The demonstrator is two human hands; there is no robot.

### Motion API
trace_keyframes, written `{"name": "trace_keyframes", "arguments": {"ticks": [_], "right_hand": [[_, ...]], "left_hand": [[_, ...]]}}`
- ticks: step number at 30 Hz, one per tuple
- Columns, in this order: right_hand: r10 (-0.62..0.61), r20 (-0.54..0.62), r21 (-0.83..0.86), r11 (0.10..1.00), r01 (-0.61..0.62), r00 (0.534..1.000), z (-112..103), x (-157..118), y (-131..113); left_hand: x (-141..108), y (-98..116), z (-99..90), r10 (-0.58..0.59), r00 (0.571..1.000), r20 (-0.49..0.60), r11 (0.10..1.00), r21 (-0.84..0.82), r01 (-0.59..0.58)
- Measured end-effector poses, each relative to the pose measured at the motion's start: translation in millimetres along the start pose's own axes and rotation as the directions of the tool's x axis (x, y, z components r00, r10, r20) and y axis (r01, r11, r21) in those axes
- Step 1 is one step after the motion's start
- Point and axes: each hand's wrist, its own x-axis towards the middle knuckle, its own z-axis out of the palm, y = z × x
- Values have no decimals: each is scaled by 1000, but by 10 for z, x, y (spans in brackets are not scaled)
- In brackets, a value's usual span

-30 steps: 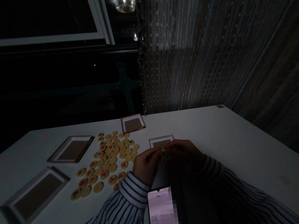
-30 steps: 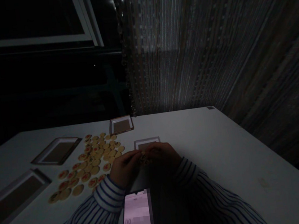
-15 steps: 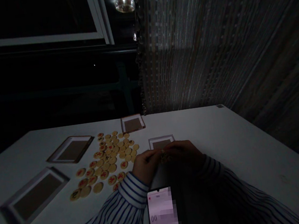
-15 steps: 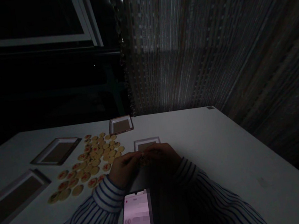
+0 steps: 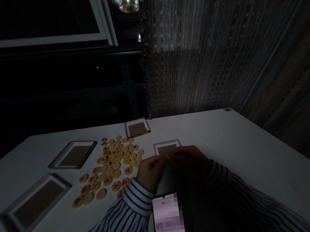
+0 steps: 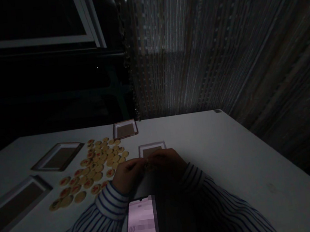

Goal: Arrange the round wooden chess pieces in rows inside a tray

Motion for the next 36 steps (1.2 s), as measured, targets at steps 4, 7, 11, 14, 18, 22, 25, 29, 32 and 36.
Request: {"name": "trace_keyframes", "arguments": {"ticks": [4, 7, 11, 14, 18, 22, 25, 29, 32, 36], "right_hand": [[4, -10, -8, 1000, -4, 1000, 8, 3, 15], [-4, -17, -16, 1000, 3, 1000, 1, 4, 31], [-1, -42, -34, 999, 0, 999, -7, 0, 33], [-2, -59, -37, 999, -1, 998, -2, -2, 25], [19, -50, -26, 999, -20, 999, 5, -2, 12], [19, -49, -26, 999, -20, 999, -2, -5, -3], [1, -42, -33, 999, -3, 999, -8, -3, 3], [-11, -50, -33, 999, 9, 999, -2, 7, 25], [-10, -57, -32, 999, 8, 998, 5, 11, 32], [-22, -58, -60, 998, 18, 998, 4, 6, 26]], "left_hand": [[0, -18, -2, -9, 1000, 0, 1000, 5, 9], [1, -22, -8, -4, 1000, -3, 1000, 24, 4], [13, -38, -13, -6, 999, -32, 998, 60, 8], [21, -50, -16, -11, 998, -62, 999, 49, 14], [24, -52, -18, -39, 996, -76, 999, 13, 40], [23, -19, -21, -98, 990, -103, 994, -53, 93], [25, 13, -29, -146, 985, -95, 983, -127, 134], [34, 20, -42, -192, 978, -85, 964, -205, 172], [37, 4, -47, -223, 974, -49, 948, -243, 205], [28, -6, -40, -252, 967, -35, 933, -273, 233]]}}
